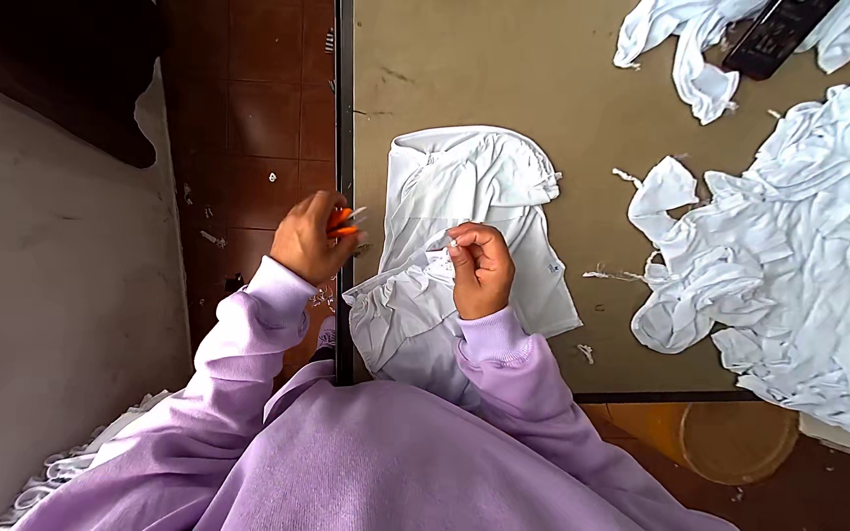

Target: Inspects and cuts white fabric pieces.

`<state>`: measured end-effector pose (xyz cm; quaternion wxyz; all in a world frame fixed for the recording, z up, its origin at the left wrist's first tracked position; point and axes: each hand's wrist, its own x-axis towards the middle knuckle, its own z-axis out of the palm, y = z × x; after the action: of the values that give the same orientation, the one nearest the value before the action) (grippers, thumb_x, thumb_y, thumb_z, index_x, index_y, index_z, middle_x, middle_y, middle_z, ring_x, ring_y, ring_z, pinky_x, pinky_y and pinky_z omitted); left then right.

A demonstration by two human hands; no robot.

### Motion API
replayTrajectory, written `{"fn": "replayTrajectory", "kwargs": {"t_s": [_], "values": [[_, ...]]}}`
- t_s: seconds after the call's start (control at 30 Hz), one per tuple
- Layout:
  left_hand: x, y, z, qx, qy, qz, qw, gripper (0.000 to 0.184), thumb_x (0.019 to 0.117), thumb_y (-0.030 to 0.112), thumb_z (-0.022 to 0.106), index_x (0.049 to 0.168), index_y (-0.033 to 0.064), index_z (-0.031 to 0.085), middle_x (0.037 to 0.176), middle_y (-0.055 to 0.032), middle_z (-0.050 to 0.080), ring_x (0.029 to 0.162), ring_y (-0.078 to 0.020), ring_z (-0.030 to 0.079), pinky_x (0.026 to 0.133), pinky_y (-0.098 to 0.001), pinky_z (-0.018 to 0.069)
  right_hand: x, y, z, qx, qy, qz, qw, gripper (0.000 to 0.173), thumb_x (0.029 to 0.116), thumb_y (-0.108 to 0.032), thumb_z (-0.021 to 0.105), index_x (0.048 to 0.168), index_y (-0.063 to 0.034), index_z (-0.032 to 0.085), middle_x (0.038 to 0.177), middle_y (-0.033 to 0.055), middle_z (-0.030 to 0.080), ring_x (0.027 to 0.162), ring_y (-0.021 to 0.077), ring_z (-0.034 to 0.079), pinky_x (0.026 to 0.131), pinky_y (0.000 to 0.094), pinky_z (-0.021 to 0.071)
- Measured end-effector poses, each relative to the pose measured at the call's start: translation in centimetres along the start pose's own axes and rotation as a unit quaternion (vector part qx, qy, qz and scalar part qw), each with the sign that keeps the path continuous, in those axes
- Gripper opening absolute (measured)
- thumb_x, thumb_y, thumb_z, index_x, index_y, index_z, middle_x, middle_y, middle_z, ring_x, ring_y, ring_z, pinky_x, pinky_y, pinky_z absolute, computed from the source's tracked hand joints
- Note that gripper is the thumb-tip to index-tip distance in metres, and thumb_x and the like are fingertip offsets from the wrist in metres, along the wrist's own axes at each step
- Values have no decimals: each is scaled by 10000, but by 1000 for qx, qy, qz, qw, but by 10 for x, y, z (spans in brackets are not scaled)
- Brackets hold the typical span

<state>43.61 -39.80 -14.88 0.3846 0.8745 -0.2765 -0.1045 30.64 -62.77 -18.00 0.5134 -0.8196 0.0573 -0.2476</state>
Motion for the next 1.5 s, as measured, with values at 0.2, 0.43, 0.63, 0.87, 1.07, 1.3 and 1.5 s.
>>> {"fn": "replayTrajectory", "kwargs": {"t_s": [0.2, 0.43, 0.63, 0.87, 1.07, 1.3, 1.5], "values": [[-5, 40, 12, -84, -102, 156, 979, 388, 958, 339, 683, 1032, -41, 713, 875, -164, 718, 791, -291, 707, 734, -495, 583, 5, -22, 10, 92, -10, -28, 995, 50, 1005, -37, 568, 1016, -62, 611, 1073, -33, 633, 1012, -4, 623, 845, 179, 550], [-8, 43, 21, -166, -123, 198, 958, 330, 988, 290, 639, 987, -27, 731, 808, -124, 714, 698, -197, 671, 652, -399, 555, 6, -33, 12, 175, -25, -2, 984, 130, 1030, -64, 536, 1031, -147, 635, 1051, -108, 658, 990, -19, 628, 853, 176, 540], [-17, 47, 31, -261, -90, 180, 944, 298, 988, 228, 640, 1016, -56, 729, 832, -105, 723, 692, -91, 648, 658, -280, 549, 5, -43, 21, 231, -44, 21, 972, 125, 1024, -52, 541, 1034, -141, 628, 997, -103, 643, 937, -17, 622, 838, 179, 541], [14, 6, 7, -118, 151, -65, 979, 435, 1018, 222, 595, 1297, -111, 567, 1111, -241, 669, 973, -256, 664, 894, -389, 543, 0, -45, 22, 77, -33, 173, 981, 90, 1018, -64, 509, 1049, 3, 561, 943, -6, 580, 701, -51, 532, 643, 121, 477], [61, 12, 36, 55, -7, -13, 998, 485, 953, 107, 677, 1419, 2, 594, 1367, -226, 636, 1298, -460, 557, 1055, -641, 425, -6, -71, 16, 67, -82, 143, 984, 120, 1011, -74, 533, 1048, 25, 589, 898, 18, 604, 604, -44, 500, 561, 122, 454], [17, 57, 57, -302, -121, 74, 943, 322, 1014, 166, 560, 1194, -90, 636, 759, -78, 657, 672, -115, 627, 676, -307, 550, -18, -73, -1, 46, -30, 174, 983, 117, 988, -77, 580, 1029, 27, 616, 961, 31, 616, 677, -50, 554, 609, 114, 492], [-41, 50, 50, -336, 26, 3, 941, 142, 984, 60, 618, 946, -59, 687, 746, -52, 726, 657, -74, 693, 661, -266, 602, -43, -75, 5, 108, -13, 191, 976, 226, 1022, -123, 518, 1194, 9, 581, 957, -21, 577, 763, -18, 572, 676, 157, 513]]}}
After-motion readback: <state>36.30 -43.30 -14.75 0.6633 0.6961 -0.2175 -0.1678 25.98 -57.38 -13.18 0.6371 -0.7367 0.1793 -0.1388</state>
